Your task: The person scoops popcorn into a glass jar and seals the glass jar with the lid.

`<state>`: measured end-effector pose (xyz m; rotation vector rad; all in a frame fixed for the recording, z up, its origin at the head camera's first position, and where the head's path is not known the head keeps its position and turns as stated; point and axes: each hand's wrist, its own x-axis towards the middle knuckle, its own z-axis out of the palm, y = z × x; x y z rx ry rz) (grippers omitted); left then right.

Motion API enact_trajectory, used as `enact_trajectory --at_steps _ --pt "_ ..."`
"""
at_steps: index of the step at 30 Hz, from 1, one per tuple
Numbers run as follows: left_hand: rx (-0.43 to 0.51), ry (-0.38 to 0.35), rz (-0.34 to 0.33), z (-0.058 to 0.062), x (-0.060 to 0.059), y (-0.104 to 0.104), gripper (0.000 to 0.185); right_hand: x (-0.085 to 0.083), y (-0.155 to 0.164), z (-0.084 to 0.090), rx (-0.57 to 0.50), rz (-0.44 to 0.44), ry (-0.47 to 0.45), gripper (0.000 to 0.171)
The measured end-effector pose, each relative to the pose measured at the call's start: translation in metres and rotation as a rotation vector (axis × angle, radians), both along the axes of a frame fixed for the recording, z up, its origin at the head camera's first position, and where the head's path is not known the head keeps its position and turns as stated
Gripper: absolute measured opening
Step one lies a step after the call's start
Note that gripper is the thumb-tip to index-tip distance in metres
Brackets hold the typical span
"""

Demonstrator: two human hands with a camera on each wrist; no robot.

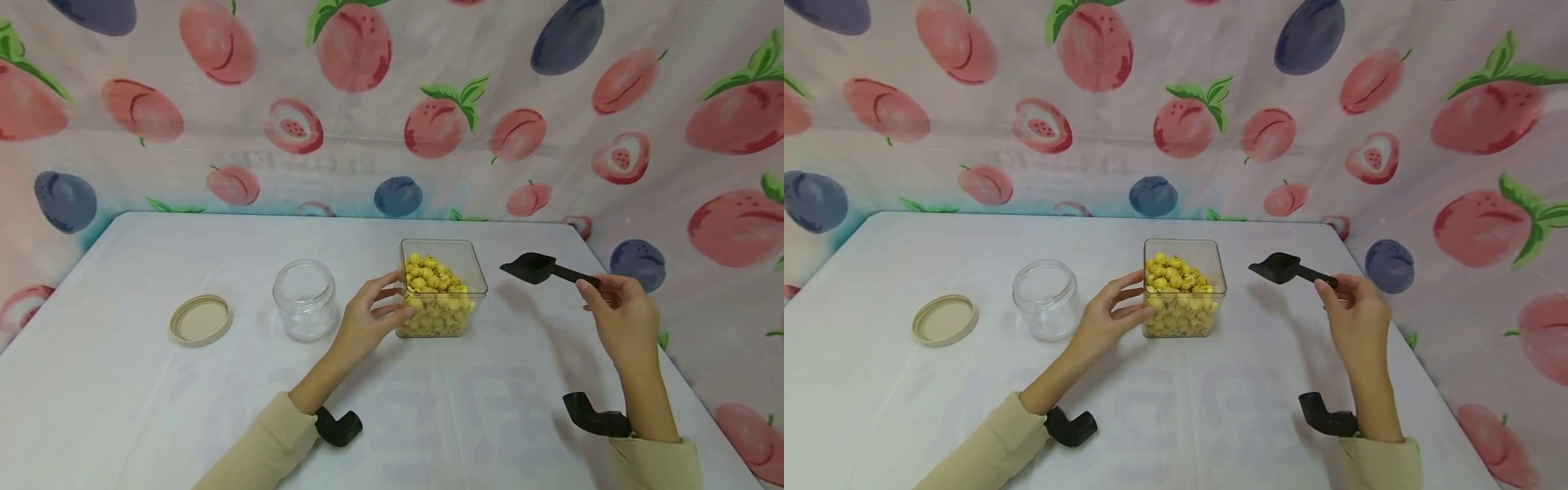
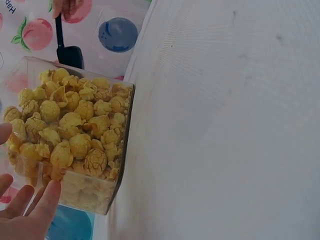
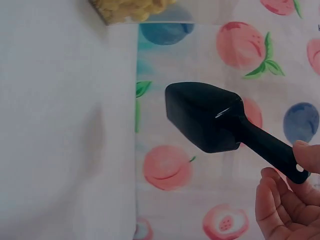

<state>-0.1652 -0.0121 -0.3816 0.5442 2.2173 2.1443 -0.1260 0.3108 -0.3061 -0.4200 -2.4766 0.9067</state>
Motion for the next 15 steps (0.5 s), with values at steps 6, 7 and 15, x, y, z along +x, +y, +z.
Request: enact_trajectory --at_steps 6,7,15 --pt "0.003 -0.009 -0.008 0.001 0.0 0.0 0.06 -0.006 -0.01 0.013 -0.053 -0.026 0.117 0.041" --pt "0.004 -0.01 -0.01 0.002 0.0 0.0 0.06 -0.006 -0.012 0.015 -0.062 -0.026 0.128 0.041" --pt "-0.005 -0.029 -0.005 0.004 0.001 0.0 0.059 -0.012 -0.027 0.031 -0.183 0.0 0.284 0.028"
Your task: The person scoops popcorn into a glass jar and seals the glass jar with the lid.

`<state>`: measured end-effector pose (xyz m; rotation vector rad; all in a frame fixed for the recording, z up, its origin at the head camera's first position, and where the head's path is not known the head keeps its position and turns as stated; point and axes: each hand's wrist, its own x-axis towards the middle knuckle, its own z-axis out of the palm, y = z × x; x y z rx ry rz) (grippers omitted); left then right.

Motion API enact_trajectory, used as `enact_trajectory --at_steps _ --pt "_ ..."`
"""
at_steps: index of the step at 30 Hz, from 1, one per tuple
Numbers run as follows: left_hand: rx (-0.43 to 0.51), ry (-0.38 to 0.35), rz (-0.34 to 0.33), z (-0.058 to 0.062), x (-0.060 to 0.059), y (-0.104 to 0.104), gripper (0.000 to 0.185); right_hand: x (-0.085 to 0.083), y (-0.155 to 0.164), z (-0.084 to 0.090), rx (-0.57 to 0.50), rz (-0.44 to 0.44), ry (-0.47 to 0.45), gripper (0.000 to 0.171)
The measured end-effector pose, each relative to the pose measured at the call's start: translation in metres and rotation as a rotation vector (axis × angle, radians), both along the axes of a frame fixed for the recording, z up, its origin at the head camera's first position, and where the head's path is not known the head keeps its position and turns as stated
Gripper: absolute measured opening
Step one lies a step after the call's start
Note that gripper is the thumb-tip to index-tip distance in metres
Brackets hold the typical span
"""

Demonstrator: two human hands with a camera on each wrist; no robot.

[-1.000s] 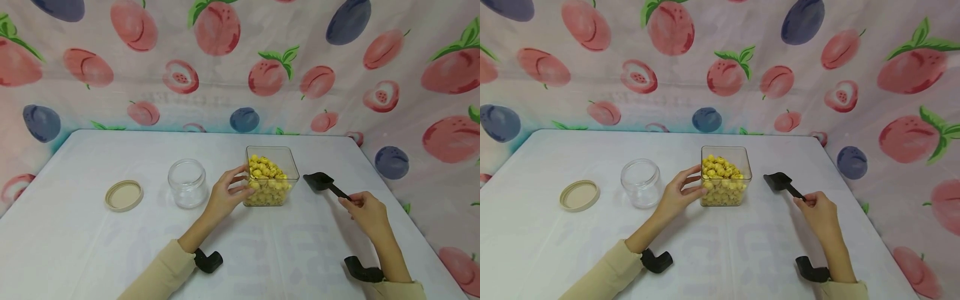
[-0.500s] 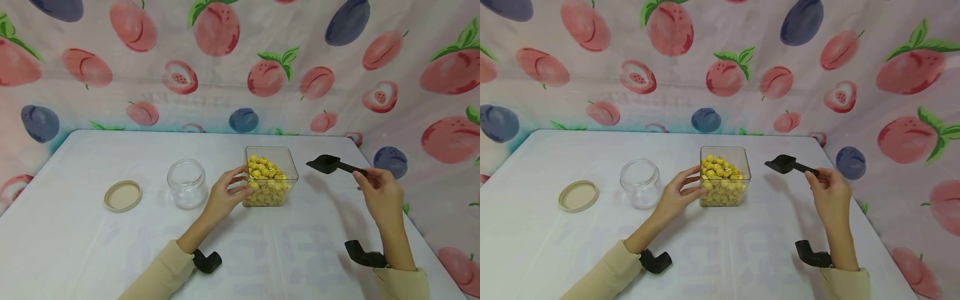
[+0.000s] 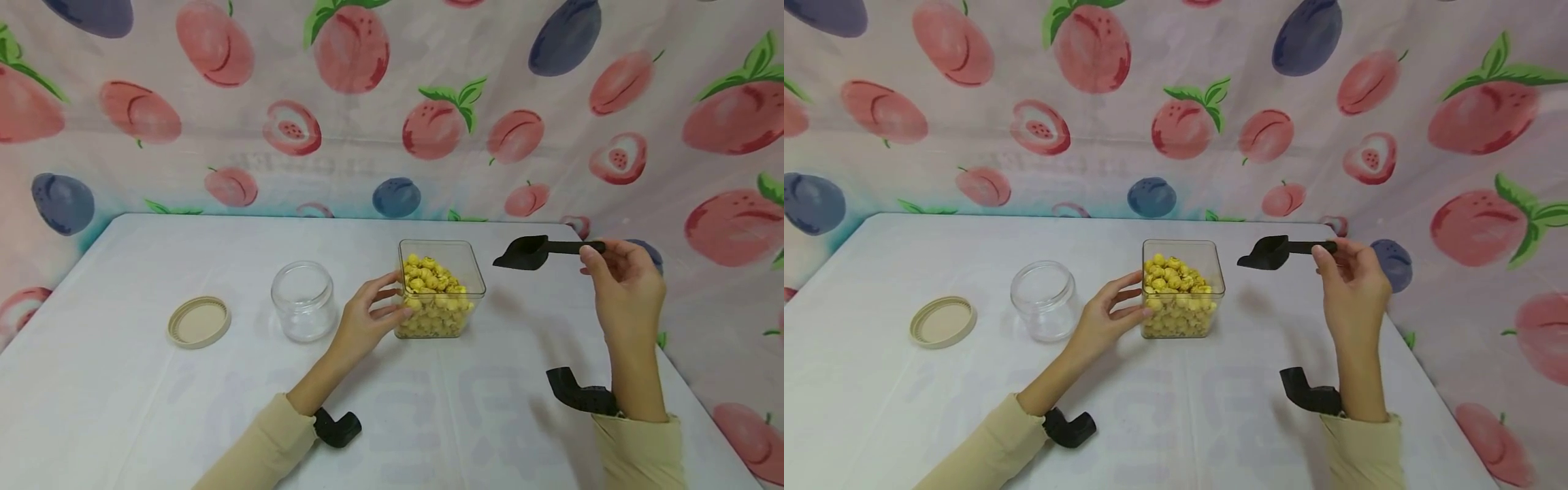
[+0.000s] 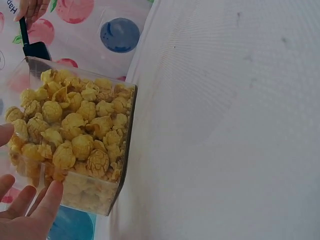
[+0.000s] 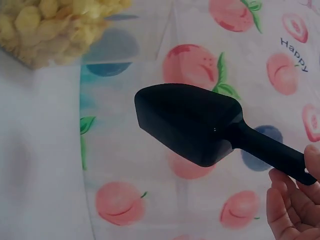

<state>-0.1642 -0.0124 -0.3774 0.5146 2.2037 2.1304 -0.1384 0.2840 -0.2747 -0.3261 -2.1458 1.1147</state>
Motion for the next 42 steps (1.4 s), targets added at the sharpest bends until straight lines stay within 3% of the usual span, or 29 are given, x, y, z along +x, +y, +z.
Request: enact_trajectory --at_steps 3,8,17,22,34,42 --pt "-0.004 -0.005 0.001 0.0 0.0 0.0 0.058 -0.002 -0.005 0.004 -0.057 0.027 0.079 0.02" --pt "-0.002 -0.009 -0.003 0.0 0.0 0.0 0.058 -0.004 -0.016 0.008 -0.109 0.046 0.155 0.022" --pt "0.001 -0.01 -0.006 0.001 -0.001 0.0 0.058 -0.009 -0.036 0.012 -0.201 0.201 0.26 0.024" --pt "-0.001 -0.016 -0.011 0.001 -0.001 -0.001 0.058 -0.012 -0.045 0.008 -0.177 0.248 0.252 0.033" --pt "0.006 0.002 -0.004 0.002 -0.001 -0.001 0.058 -0.019 -0.057 -0.001 -0.04 0.309 0.217 0.03" --pt "0.008 0.003 -0.018 0.0 -0.001 -0.001 0.058 -0.024 -0.063 -0.01 -0.022 0.353 0.15 0.029"
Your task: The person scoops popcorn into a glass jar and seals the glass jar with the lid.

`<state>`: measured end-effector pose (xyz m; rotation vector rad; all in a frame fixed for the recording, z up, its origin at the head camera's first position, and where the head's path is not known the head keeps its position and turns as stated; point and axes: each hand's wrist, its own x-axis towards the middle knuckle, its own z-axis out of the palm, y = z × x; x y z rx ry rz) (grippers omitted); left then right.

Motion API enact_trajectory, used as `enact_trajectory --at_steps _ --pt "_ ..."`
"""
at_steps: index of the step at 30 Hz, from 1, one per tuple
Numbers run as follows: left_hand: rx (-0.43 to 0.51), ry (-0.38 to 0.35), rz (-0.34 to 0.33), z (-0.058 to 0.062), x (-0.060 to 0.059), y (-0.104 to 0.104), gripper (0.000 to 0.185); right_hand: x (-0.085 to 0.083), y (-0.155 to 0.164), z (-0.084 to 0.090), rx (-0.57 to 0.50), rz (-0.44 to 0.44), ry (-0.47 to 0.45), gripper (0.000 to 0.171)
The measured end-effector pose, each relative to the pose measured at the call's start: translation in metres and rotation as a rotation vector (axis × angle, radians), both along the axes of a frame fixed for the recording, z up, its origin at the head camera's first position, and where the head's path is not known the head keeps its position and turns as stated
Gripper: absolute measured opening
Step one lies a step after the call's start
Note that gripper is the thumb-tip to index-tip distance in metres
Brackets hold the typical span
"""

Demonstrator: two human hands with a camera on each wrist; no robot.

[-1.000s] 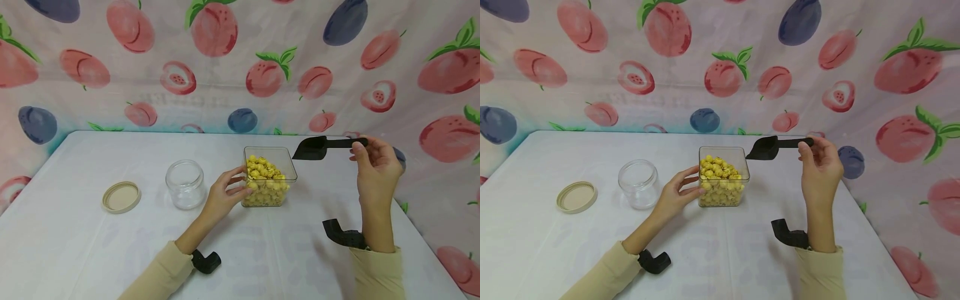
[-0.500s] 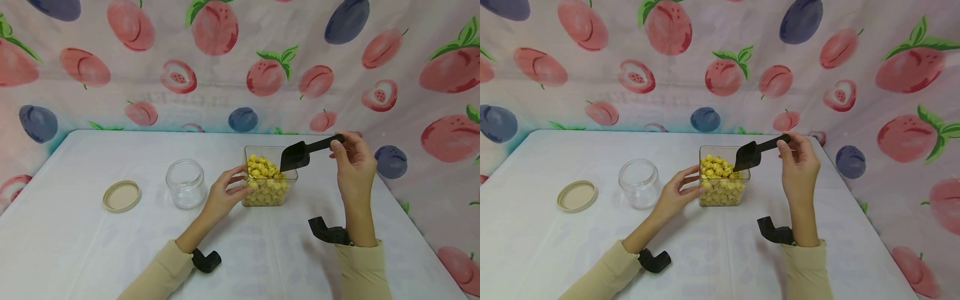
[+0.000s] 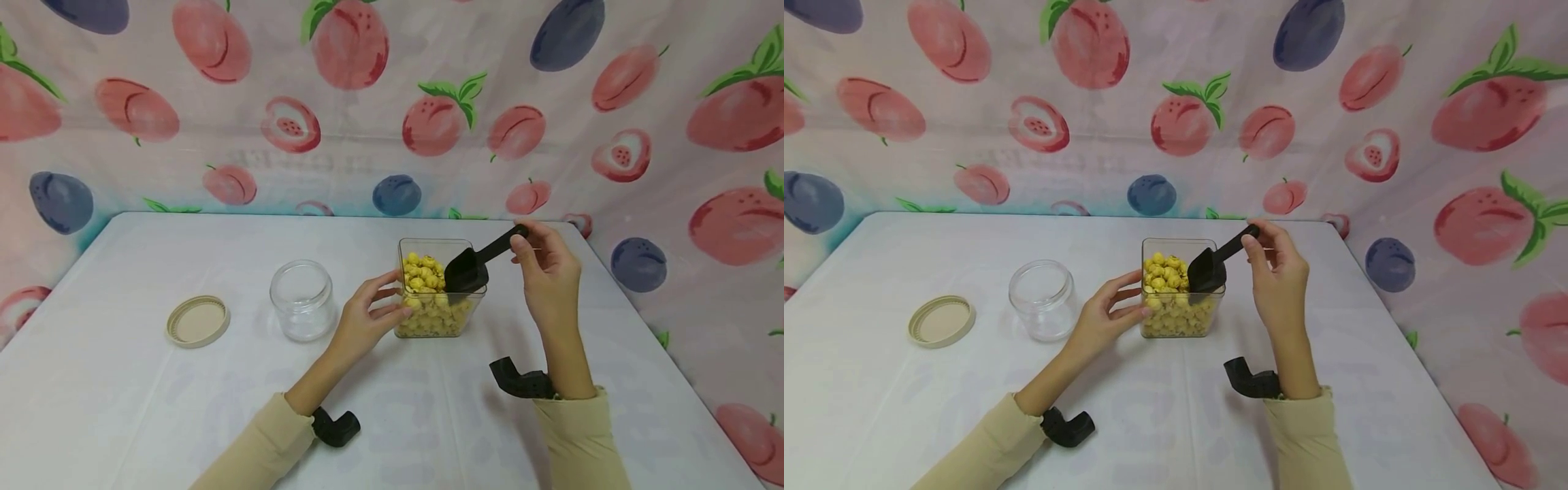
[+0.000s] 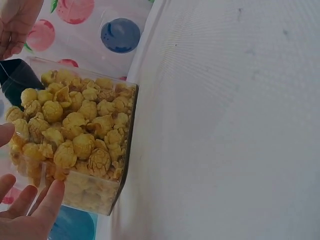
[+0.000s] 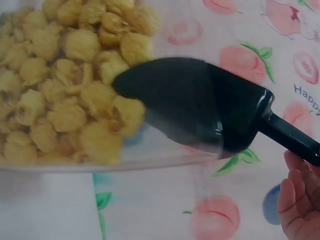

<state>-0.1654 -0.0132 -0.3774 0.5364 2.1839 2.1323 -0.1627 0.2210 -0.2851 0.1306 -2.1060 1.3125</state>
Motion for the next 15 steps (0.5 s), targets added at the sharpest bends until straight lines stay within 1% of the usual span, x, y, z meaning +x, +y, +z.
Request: enact_trajectory --at_steps 4,8,15 --pt "0.004 0.004 -0.005 0.0 -0.001 0.001 0.058 -0.004 -0.002 -0.007 0.01 0.045 -0.068 0.028" --pt "0.008 0.001 -0.01 0.0 -0.001 0.001 0.058 -0.008 -0.002 -0.012 -0.004 0.089 -0.106 0.027" --pt "-0.002 -0.003 -0.008 -0.001 0.0 -0.001 0.057 -0.009 0.005 -0.014 -0.078 0.104 -0.154 0.026"
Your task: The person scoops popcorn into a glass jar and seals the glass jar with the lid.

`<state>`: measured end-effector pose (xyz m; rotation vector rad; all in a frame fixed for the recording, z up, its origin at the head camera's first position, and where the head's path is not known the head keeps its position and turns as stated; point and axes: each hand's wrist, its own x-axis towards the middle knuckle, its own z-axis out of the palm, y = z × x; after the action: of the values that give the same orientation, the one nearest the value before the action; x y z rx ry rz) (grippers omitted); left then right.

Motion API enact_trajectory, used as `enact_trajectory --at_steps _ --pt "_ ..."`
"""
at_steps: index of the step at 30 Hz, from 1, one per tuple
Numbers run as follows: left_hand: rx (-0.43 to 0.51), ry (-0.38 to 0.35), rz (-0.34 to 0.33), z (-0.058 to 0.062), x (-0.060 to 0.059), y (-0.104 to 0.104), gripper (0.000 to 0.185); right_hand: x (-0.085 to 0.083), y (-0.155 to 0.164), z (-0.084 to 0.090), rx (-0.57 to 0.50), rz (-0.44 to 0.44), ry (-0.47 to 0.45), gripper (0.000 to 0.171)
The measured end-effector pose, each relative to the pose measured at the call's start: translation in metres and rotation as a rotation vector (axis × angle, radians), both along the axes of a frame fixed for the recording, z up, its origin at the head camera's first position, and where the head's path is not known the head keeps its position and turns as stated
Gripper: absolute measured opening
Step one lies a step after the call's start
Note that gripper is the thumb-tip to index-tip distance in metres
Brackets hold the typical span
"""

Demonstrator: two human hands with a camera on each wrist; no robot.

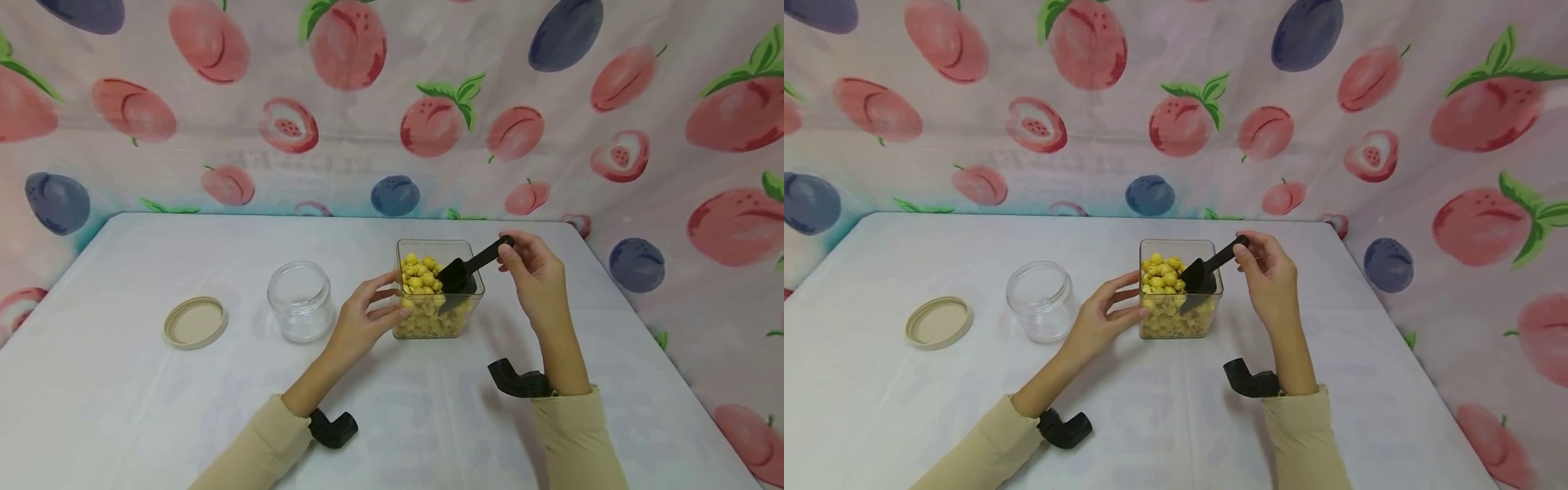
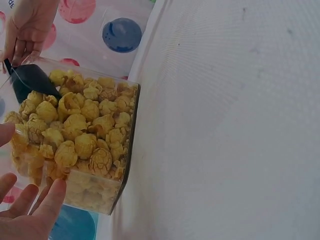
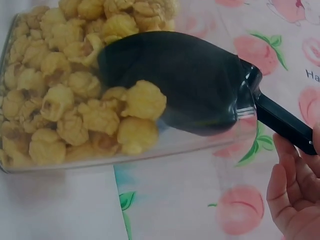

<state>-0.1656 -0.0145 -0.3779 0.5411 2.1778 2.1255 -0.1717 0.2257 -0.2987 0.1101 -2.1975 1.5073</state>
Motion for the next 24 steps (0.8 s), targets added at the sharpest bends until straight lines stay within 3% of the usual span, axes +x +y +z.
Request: enact_trajectory --at_steps 6,11,14,18,24 --pt "-0.003 0.006 0.005 0.001 0.0 0.0 0.057 0.001 0.006 0.002 -0.092 -0.008 -0.06 0.027" --pt "0.001 0.002 0.005 -0.001 0.0 0.0 0.057 0.002 0.016 0.002 -0.218 0.112 -0.078 0.018" --pt "-0.003 0.002 0.009 -0.001 0.0 0.0 0.056 0.002 0.024 -0.001 -0.212 0.19 -0.1 0.016" --pt "-0.004 0.001 0.011 -0.001 0.001 0.0 0.056 0.001 0.033 -0.005 -0.179 0.23 -0.144 0.015" --pt "0.009 0.009 0.003 0.0 0.002 0.0 0.057 -0.001 0.041 -0.01 -0.215 0.288 -0.161 0.014"
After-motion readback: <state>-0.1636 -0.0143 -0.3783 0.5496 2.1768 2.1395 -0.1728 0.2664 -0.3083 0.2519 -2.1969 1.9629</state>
